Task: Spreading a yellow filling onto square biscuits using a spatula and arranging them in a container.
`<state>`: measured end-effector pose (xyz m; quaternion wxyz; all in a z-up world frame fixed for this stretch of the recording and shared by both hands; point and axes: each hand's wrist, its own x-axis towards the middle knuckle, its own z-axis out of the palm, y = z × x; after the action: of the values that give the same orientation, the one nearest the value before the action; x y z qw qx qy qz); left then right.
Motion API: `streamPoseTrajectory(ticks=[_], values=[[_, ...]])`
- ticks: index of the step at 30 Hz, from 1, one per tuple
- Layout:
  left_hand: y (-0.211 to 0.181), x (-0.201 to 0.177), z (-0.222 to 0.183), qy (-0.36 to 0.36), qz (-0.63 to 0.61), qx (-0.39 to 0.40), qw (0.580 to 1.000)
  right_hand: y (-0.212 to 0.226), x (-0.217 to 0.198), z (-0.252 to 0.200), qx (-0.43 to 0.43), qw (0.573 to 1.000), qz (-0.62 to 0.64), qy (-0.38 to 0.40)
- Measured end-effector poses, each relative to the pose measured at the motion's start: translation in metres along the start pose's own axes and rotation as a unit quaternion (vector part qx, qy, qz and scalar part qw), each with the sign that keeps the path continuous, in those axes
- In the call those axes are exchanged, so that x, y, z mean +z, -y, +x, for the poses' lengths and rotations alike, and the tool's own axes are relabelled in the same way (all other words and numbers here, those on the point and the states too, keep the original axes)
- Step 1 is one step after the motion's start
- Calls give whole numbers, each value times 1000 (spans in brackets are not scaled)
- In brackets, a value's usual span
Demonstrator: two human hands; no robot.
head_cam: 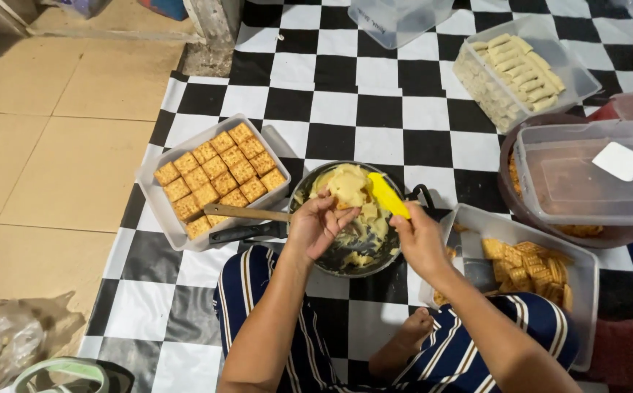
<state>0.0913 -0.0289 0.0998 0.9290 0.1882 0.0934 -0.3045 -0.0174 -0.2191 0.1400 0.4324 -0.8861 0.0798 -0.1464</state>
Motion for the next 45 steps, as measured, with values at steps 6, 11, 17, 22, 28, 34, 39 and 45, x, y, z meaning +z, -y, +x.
streamPoseTrajectory(ticks=[6, 11, 17, 22, 28, 34, 39, 45], values=[[-6, 15, -16, 5, 57, 64, 996, -48, 22, 7, -276, 915, -285, -75], [1, 11, -15, 40, 168, 114, 978, -21, -15, 15, -222, 942, -216, -128], [14, 31, -31, 50, 363, 169, 915, 12, -6, 4, -378, 816, -378, -219], [20, 34, -27, 39, 391, 179, 902, 43, -7, 0, -411, 794, -388, -221], [21, 18, -22, 62, 356, 164, 918, -5, -13, 13, -361, 825, -384, -203], [15, 3, -15, 85, 289, 113, 947, -30, -6, 17, -310, 910, -259, -98], [2, 23, -32, 92, 295, 66, 949, 13, -52, 3, -17, 980, 196, 43], [3, 26, -44, 131, 363, -4, 923, -25, -52, 36, 11, 994, 85, 64]])
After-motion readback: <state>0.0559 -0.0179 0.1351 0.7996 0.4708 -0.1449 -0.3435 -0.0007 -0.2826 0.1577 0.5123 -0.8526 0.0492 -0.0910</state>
